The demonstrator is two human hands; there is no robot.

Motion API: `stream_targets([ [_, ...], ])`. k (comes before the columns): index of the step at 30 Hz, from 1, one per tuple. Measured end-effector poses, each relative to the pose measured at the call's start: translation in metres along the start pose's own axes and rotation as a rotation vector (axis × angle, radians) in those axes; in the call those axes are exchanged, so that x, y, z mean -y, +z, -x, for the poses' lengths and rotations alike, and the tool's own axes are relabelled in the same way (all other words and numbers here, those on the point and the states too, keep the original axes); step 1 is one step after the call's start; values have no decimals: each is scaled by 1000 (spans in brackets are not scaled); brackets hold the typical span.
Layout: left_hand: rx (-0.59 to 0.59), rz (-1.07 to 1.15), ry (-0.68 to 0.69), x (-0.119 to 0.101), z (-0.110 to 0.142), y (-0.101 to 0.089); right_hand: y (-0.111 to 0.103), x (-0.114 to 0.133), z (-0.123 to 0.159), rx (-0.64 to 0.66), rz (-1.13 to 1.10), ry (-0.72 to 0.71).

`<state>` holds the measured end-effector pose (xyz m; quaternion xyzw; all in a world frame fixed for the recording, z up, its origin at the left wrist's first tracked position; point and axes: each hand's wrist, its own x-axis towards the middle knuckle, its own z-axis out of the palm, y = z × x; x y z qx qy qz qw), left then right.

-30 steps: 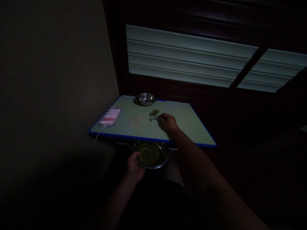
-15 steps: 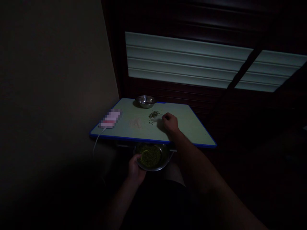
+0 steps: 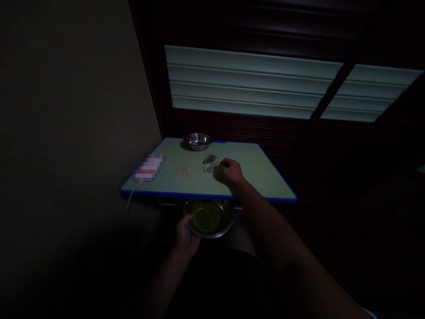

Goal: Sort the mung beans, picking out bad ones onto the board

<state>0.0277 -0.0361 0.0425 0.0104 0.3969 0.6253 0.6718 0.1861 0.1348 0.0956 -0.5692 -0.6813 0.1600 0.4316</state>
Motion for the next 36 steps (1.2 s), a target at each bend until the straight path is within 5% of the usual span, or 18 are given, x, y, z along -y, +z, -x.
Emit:
stream_targets([
  [36, -3, -1, -24, 2, -4, -6, 0, 0, -1, -54, -46, 36],
])
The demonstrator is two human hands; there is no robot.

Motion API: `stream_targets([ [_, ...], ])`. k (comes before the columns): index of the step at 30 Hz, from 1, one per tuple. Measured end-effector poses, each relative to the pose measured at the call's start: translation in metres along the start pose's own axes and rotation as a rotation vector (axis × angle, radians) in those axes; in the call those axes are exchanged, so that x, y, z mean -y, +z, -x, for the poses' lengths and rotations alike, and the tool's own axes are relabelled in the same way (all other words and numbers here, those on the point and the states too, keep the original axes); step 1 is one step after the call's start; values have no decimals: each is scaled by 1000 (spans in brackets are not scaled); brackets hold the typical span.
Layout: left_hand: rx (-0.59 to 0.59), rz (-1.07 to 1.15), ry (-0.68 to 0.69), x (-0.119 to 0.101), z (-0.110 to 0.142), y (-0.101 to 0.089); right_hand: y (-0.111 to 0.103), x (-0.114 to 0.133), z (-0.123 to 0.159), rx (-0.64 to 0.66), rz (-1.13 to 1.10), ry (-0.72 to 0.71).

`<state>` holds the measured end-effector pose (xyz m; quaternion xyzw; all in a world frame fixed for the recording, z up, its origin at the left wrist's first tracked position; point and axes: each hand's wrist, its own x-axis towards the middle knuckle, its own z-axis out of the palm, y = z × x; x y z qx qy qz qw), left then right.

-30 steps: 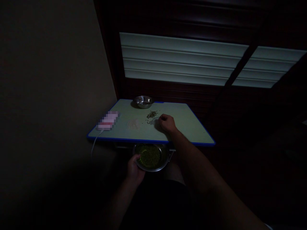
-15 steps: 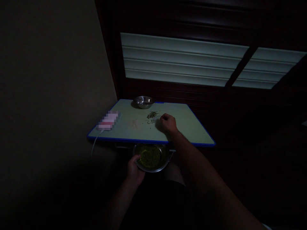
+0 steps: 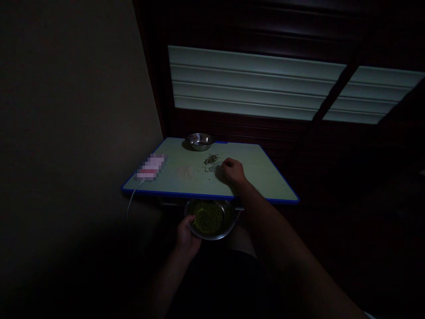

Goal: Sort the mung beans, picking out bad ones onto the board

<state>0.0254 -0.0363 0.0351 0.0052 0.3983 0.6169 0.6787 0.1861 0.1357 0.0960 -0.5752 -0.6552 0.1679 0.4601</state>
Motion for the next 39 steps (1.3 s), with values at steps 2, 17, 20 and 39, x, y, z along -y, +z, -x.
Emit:
stream_targets([
  [2, 4, 3, -4, 0, 0, 0, 0, 0, 0, 8, 7, -6],
  [17, 37, 7, 3, -1, 3, 1, -1, 2, 1, 33, -3, -3],
  [20, 24, 7, 10, -1, 2, 0, -1, 4, 1, 19, -14, 7],
  [39, 19, 10, -11, 0, -1, -1, 2, 0, 0, 87, -105, 31],
])
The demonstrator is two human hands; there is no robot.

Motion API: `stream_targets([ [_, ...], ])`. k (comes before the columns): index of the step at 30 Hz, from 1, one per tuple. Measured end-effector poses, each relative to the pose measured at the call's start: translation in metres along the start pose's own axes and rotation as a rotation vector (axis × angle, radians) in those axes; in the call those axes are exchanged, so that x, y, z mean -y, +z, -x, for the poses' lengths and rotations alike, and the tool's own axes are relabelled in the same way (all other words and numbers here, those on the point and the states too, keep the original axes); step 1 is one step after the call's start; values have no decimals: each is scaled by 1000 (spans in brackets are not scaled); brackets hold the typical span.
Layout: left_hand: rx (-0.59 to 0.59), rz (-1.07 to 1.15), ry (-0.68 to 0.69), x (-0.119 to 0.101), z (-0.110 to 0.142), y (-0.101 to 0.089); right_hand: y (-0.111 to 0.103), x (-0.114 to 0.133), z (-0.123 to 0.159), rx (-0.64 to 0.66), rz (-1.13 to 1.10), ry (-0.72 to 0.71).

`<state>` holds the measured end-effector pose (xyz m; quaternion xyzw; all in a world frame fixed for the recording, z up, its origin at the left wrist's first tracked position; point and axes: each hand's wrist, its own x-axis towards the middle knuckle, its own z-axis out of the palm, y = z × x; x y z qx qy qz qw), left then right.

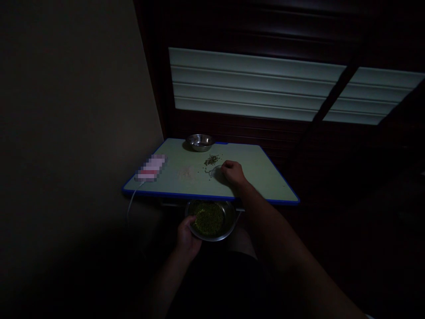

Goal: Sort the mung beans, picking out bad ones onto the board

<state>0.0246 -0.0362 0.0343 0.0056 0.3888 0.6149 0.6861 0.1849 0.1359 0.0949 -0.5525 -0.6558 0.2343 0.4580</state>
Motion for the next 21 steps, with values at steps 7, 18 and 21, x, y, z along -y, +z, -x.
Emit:
stream_targets([
  [7, 32, 14, 17, 1, 0, 0, 2, 0, 1, 73, 7, 4],
  [18, 11, -7, -6, -1, 2, 2, -2, 7, 3, -62, 230, -18],
  [21, 5, -15, -7, -1, 2, 3, -2, 6, 3, -77, 253, -8],
])
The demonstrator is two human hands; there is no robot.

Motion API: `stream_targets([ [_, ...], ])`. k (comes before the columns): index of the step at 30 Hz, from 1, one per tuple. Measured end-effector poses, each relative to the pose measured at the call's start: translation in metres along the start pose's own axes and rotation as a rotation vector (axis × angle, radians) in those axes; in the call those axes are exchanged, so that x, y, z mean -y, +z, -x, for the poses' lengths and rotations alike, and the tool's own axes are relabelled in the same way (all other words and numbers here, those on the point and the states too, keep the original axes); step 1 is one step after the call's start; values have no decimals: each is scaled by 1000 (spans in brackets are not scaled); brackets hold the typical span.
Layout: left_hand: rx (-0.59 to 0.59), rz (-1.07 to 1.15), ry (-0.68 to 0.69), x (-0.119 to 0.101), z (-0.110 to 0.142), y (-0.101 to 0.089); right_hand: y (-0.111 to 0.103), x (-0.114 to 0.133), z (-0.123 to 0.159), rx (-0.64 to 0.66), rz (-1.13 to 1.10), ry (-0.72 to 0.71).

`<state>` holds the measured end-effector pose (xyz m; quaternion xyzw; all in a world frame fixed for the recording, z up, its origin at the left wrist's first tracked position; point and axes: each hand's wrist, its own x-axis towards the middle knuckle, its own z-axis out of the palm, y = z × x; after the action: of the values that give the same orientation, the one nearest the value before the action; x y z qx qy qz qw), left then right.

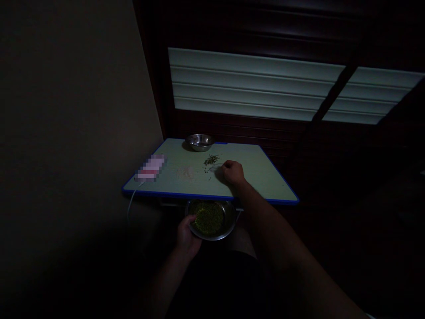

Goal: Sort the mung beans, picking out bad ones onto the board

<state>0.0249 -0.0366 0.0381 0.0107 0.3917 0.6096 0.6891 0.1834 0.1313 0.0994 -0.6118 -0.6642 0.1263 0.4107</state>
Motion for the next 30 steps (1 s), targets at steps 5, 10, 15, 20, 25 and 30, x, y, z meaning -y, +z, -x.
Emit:
stream_targets([
  [5, 1, 5, 1, 0, 2, 1, 2, -3, -1, -2, -17, -45],
  [10, -5, 5, 8, 0, 2, 1, 3, -3, -1, 20, -96, -120],
  [15, -11, 11, 8, 0, 1, 0, 4, -4, -2, 64, -152, -145],
  [20, 2, 12, 3, 0, 3, 1, 5, -6, -3, 82, -196, -133],
  [25, -6, 6, 5, 0, 3, 0, 6, -7, -4, 89, -229, -123],
  [30, -15, 8, -1, 1, 1, -1, 6, -6, -3, 89, -208, -133],
])
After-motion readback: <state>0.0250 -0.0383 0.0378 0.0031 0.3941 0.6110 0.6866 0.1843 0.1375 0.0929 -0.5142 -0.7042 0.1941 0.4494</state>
